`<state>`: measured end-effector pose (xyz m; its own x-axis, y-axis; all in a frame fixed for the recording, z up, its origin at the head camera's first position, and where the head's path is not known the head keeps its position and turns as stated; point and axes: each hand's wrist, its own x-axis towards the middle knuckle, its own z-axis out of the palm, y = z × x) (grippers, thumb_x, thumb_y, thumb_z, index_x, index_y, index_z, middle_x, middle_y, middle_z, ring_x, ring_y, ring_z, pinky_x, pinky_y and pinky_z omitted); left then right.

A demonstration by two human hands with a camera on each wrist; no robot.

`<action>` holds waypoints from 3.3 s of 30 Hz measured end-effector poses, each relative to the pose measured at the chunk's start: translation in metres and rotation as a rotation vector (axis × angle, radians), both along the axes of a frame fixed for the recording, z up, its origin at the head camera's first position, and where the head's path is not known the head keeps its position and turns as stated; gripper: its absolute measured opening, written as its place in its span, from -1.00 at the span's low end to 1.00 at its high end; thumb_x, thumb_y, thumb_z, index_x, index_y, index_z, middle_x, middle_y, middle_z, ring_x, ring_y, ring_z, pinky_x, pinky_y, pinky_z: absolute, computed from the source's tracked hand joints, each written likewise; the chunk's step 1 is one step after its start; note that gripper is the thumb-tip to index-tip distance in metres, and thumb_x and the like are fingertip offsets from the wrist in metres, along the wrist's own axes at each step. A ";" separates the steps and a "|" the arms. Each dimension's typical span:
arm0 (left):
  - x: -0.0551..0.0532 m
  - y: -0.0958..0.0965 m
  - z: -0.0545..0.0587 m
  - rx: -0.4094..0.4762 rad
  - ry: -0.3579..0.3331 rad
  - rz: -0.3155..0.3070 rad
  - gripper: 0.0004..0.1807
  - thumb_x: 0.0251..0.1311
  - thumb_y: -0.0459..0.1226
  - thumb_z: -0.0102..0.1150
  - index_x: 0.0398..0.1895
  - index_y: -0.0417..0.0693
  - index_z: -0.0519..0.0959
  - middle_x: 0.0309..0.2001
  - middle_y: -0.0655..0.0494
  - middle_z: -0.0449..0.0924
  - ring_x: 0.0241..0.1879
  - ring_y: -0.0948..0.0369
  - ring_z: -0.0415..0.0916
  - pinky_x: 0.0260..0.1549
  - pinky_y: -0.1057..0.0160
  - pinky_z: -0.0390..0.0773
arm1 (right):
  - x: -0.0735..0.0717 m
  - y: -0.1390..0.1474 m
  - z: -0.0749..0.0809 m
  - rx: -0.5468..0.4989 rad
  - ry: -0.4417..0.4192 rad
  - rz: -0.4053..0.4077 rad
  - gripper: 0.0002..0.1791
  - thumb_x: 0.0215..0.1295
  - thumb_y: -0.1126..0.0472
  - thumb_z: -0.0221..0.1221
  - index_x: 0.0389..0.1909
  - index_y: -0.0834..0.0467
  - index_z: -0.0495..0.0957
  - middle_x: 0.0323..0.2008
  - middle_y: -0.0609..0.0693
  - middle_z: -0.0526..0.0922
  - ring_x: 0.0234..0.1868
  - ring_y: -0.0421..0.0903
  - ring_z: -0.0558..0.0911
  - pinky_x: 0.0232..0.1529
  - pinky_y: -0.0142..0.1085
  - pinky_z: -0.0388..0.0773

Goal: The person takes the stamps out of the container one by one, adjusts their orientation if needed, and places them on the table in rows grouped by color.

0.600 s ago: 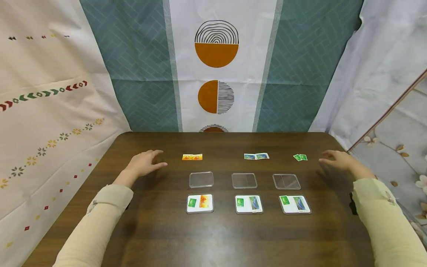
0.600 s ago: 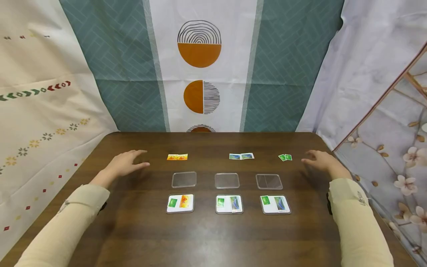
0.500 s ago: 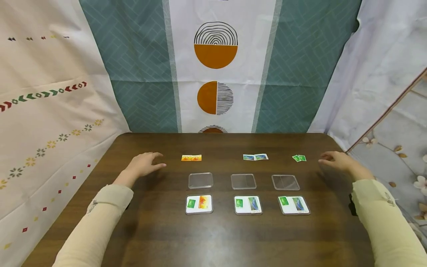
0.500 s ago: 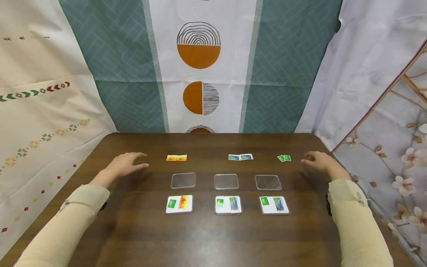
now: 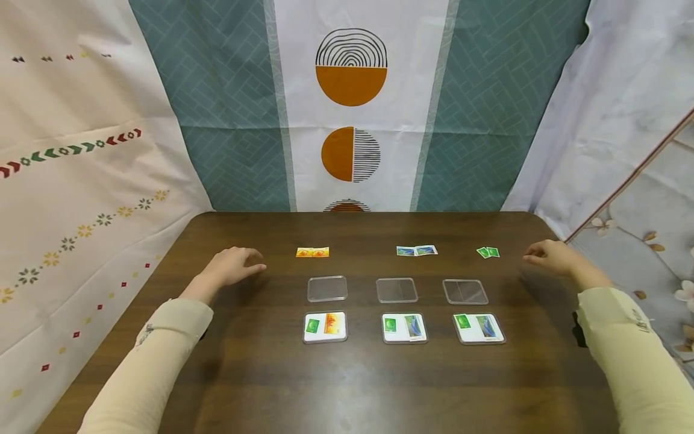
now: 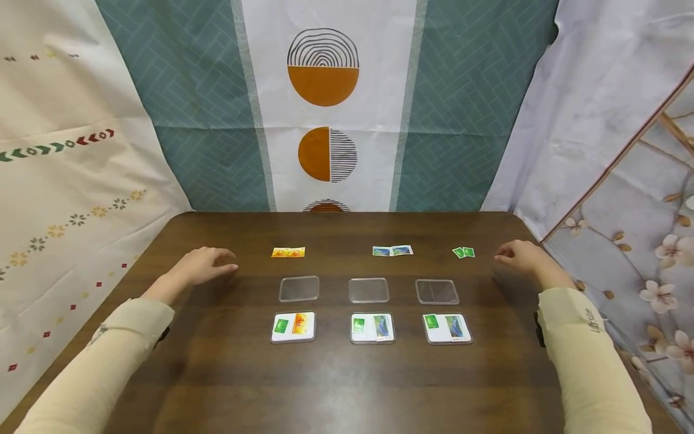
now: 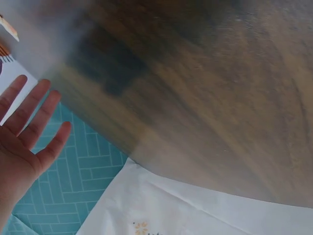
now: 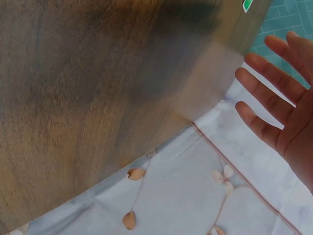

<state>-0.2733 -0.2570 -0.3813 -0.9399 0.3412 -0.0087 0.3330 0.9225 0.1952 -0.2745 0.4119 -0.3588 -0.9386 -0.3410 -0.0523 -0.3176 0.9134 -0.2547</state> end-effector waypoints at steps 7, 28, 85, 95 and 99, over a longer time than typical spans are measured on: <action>0.005 -0.008 -0.006 0.007 0.008 -0.014 -0.58 0.24 -0.06 0.11 -0.03 -0.21 0.58 -0.13 -0.17 0.66 -0.11 -0.10 0.59 -0.14 -0.11 0.51 | 0.002 -0.008 0.005 0.021 -0.001 0.021 -0.76 0.30 0.29 0.10 -0.26 0.44 0.58 -0.37 0.25 0.68 -0.34 0.12 0.65 -0.29 0.00 0.54; 0.035 -0.001 -0.019 0.075 0.094 -0.060 -0.69 0.21 -0.11 0.17 -0.13 -0.13 0.63 -0.19 -0.03 0.69 -0.17 0.00 0.62 -0.20 -0.04 0.54 | 0.017 -0.019 -0.009 -0.011 0.090 0.041 -0.79 0.26 0.29 0.15 -0.22 0.39 0.58 -0.41 0.11 0.69 -0.38 0.02 0.65 -0.35 -0.10 0.55; 0.107 0.064 -0.048 0.132 0.190 -0.103 -0.42 -0.05 0.14 0.31 -0.03 -0.02 0.59 -0.09 0.07 0.63 -0.05 0.02 0.54 -0.16 -0.05 0.53 | 0.058 -0.130 -0.009 -0.017 0.428 0.326 -0.82 0.07 0.29 0.31 -0.28 0.23 0.64 -0.35 0.00 0.70 -0.35 -0.08 0.67 -0.34 -0.18 0.56; 0.113 0.069 -0.048 0.115 0.178 -0.097 -0.29 -0.12 0.26 0.28 0.01 0.01 0.58 -0.08 0.09 0.60 -0.06 0.05 0.53 -0.19 -0.05 0.53 | 0.065 -0.161 -0.005 -0.028 0.426 0.368 -0.81 0.10 0.25 0.30 -0.25 0.21 0.64 -0.31 0.02 0.70 -0.35 -0.08 0.67 -0.32 -0.20 0.57; 0.114 0.069 -0.049 0.111 0.174 -0.091 -0.29 -0.16 0.24 0.32 0.02 0.01 0.57 -0.06 0.09 0.60 -0.03 0.03 0.52 -0.16 -0.09 0.52 | 0.069 -0.173 -0.007 -0.017 0.455 0.406 -0.81 0.08 0.23 0.32 -0.26 0.19 0.64 -0.33 -0.01 0.70 -0.41 -0.14 0.63 -0.33 -0.21 0.54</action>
<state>-0.1592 -0.1876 -0.4305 -0.8893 0.4143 0.1937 0.4514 0.8631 0.2262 -0.2060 0.2389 -0.3656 -0.6602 -0.6739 0.3317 -0.7202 0.6933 -0.0249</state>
